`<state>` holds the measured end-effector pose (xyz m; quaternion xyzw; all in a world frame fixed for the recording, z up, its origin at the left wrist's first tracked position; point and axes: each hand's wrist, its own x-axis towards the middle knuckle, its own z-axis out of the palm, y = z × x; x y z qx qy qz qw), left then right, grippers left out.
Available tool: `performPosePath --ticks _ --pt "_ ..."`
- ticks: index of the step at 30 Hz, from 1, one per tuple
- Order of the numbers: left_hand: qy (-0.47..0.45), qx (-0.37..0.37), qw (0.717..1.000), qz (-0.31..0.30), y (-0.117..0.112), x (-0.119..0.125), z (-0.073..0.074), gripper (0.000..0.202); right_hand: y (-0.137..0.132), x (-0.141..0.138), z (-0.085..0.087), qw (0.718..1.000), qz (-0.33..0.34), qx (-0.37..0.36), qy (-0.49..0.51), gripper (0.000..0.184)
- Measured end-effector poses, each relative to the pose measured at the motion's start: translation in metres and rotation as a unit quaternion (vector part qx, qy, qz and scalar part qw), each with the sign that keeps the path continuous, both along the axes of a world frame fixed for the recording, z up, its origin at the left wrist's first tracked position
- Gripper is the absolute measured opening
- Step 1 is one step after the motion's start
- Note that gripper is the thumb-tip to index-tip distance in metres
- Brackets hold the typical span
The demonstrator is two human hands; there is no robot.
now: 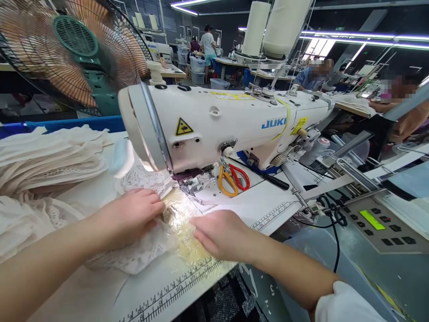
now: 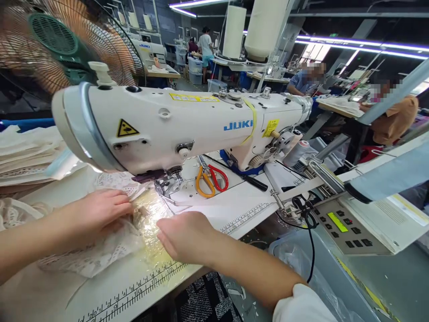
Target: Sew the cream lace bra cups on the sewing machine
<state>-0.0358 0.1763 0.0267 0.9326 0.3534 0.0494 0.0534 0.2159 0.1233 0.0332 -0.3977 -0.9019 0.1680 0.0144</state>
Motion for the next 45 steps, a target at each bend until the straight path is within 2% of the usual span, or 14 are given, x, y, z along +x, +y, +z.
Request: performPosePath --ticks 3,7,9,11,13,15,18,20,22,25,31,36,45 --pt "-0.023 -0.088 0.993 0.078 -0.003 0.001 0.012 0.024 -0.022 -0.01 -0.015 0.994 0.033 -0.008 0.101 0.042" --pt "-0.166 -0.176 0.952 0.189 -0.003 0.009 0.033 0.029 -0.04 -0.038 -0.027 0.978 0.074 0.002 0.195 0.072" --pt "-0.185 -0.17 0.938 0.239 -0.004 0.014 0.036 0.031 -0.04 -0.049 -0.025 0.978 0.056 -0.019 0.199 0.067" --pt "-0.158 -0.132 0.944 0.259 -0.005 0.017 0.032 0.028 -0.035 -0.052 -0.02 0.976 0.007 -0.041 0.212 0.046" --pt "-0.117 -0.097 0.952 0.266 -0.008 0.019 0.022 0.021 -0.028 -0.047 -0.016 0.969 -0.062 -0.047 0.233 0.029" --pt "-0.062 -0.08 0.957 0.27 -0.014 0.021 0.011 0.02 -0.022 -0.038 -0.015 0.962 -0.125 -0.062 0.234 0.027" --pt "0.026 -0.084 0.959 0.268 -0.027 0.027 0.002 0.045 -0.02 -0.023 -0.017 0.955 -0.179 -0.12 0.204 0.022" --pt "0.083 -0.09 0.957 0.263 -0.034 0.034 0.003 0.057 -0.02 -0.017 -0.018 0.957 -0.183 -0.136 0.177 0.034" --pt "0.143 -0.098 0.95 0.261 -0.037 0.043 0.008 0.058 -0.02 -0.015 -0.017 0.965 -0.179 -0.129 0.14 0.047" --pt "0.205 -0.113 0.933 0.273 -0.036 0.053 0.015 0.059 -0.016 -0.014 -0.012 0.971 -0.176 -0.129 0.093 0.052" --pt "0.214 -0.122 0.931 0.27 -0.029 0.056 0.015 0.064 -0.006 -0.011 -0.007 0.974 -0.16 -0.145 0.075 0.053" --pt "0.219 -0.13 0.926 0.28 -0.023 0.057 0.013 0.061 0.0 -0.011 -0.007 0.971 -0.166 -0.145 0.09 0.054" --pt "0.188 -0.124 0.938 0.265 -0.013 0.055 0.007 0.055 0.008 -0.01 -0.007 0.974 -0.155 -0.135 0.093 0.051"
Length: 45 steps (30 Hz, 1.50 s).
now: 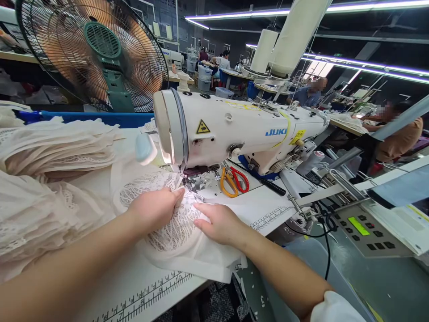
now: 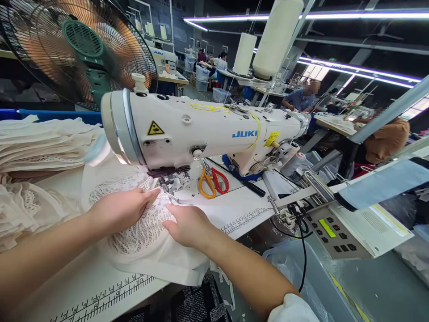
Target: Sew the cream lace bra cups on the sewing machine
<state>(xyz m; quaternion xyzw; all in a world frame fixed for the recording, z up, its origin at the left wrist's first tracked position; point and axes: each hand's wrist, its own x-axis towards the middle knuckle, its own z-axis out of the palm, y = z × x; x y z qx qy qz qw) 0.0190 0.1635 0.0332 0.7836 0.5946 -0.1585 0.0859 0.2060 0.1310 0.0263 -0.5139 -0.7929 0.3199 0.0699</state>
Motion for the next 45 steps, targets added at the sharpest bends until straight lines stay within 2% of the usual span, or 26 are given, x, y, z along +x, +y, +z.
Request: performPosePath --ticks 9,18,22,25,26,28,31,34,37,40,45 --pt "-0.007 0.013 1.0 0.008 0.002 0.001 0.006 0.056 0.003 -0.003 0.004 0.999 0.018 -0.012 -0.047 0.052" --pt "-0.013 0.032 0.999 0.026 0.021 -0.008 0.007 0.054 0.017 -0.011 0.008 0.997 0.018 -0.015 -0.078 0.059" --pt "-0.02 0.078 0.996 0.034 0.008 -0.015 0.012 0.053 0.013 -0.005 0.01 0.992 0.045 0.013 -0.114 0.053" --pt "0.0 0.11 0.994 -0.002 -0.009 -0.019 0.014 0.051 0.006 0.007 0.01 0.983 0.089 0.066 -0.143 0.041" --pt "0.027 0.095 0.995 -0.02 -0.014 -0.02 0.013 0.056 0.005 0.011 0.01 0.98 0.102 0.081 -0.148 0.039" --pt "0.09 0.039 0.994 -0.038 -0.022 -0.021 0.011 0.078 0.002 0.018 0.008 0.976 0.122 0.097 -0.155 0.039" --pt "0.135 -0.026 0.991 -0.007 -0.025 -0.022 0.009 0.094 0.003 0.02 0.006 0.972 0.132 0.101 -0.164 0.039" --pt "0.125 -0.032 0.991 0.028 -0.019 -0.026 0.007 0.092 0.009 0.017 0.007 0.971 0.137 0.091 -0.172 0.04" --pt "0.071 -0.009 0.996 0.049 -0.005 -0.037 0.002 0.094 0.015 0.01 0.01 0.97 0.134 0.073 -0.188 0.043" --pt "0.014 0.019 0.998 0.052 0.011 -0.049 -0.003 0.096 0.021 0.003 0.014 0.969 0.129 0.062 -0.2 0.047" --pt "-0.016 0.029 0.999 0.034 0.031 -0.06 -0.005 0.092 0.028 -0.007 0.019 0.964 0.132 0.034 -0.227 0.061"
